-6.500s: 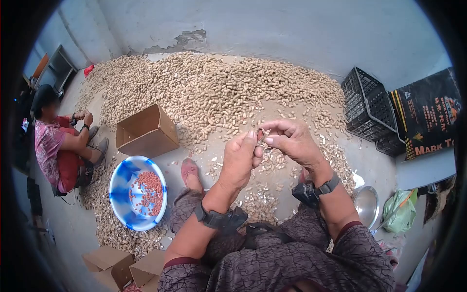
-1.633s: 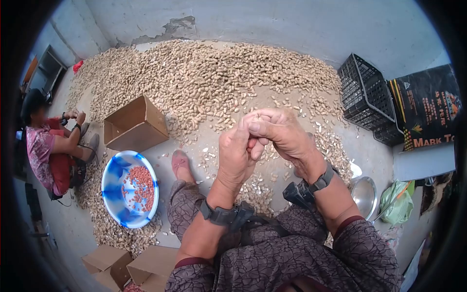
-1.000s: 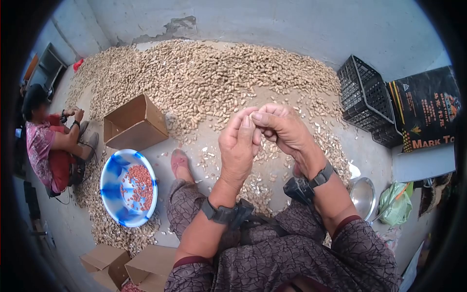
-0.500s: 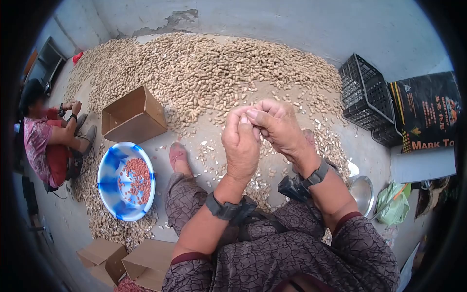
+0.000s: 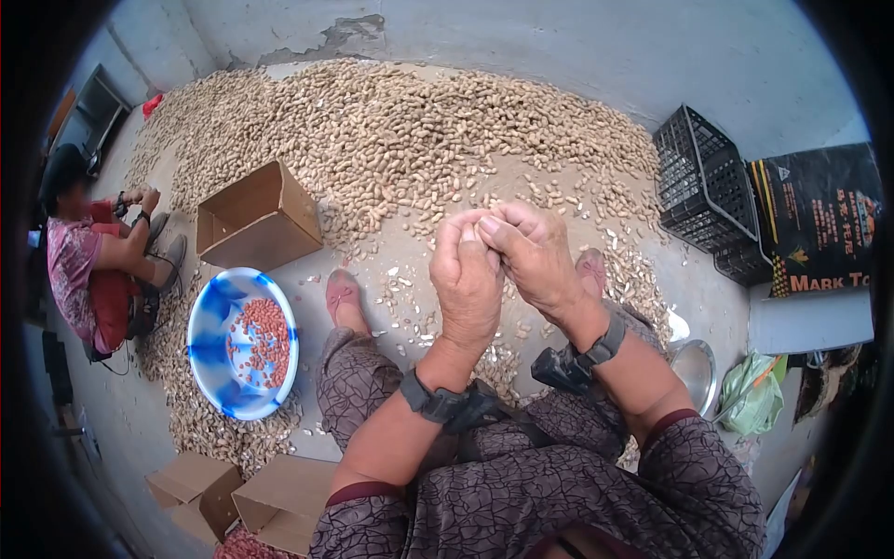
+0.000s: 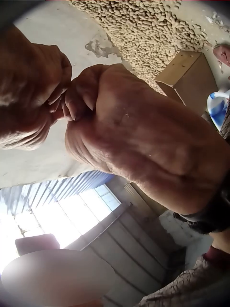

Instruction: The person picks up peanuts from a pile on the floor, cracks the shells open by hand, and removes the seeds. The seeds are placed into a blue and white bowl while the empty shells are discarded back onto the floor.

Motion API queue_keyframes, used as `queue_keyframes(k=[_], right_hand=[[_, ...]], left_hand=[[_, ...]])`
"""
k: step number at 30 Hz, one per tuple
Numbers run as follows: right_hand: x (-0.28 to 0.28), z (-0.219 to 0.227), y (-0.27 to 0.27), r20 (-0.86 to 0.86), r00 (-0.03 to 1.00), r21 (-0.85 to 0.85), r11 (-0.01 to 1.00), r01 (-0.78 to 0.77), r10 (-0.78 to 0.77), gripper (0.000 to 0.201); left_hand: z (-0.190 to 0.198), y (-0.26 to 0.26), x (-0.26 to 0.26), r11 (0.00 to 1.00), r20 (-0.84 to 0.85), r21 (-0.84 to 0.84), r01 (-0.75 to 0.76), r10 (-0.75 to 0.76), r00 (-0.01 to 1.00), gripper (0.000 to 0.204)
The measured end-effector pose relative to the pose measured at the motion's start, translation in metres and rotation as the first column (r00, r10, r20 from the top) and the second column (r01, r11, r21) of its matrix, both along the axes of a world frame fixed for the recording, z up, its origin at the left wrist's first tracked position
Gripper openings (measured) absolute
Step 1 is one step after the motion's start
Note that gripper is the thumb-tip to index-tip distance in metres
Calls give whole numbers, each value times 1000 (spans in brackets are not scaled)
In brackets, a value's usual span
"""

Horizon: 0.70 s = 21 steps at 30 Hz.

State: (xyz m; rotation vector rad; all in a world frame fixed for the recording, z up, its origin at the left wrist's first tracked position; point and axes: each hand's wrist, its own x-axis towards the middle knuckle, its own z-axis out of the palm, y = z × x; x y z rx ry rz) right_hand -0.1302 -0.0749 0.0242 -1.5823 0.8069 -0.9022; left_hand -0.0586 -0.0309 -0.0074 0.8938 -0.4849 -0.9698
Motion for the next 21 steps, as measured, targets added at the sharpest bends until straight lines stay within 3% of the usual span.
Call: queue_keyframes(k=[5,9,11,12,15,17,21], right_hand=[[-1,4,4,45,999,160,987,-31,24,19],[2,-3,5,90,996,160,987,-32,17,17],[4,-4,7,216,975,396,917,-44,-46,18],[3,-3,7,218,975,392,919,-46,-44,18],[-3,-2,-2,208,978,433,897,-89,-3,19],[-8,-13,-12,348,937,520,833,-187,-7,19],[-5,12,-9,264,963,541,835,-103,-52,20]], left_hand=[[3,1,1,999,-139,-10,46,-47,989,18],[6,2,2,997,-240,-5,76,-75,968,19],[14,3,8,994,-286,15,107,-98,953,19],[16,4,10,990,-338,38,138,-117,934,20],[13,2,13,983,-327,-6,182,-174,929,22],[17,2,14,981,-339,-23,192,-188,922,23],[17,1,16,967,-351,-74,244,-254,901,27]])
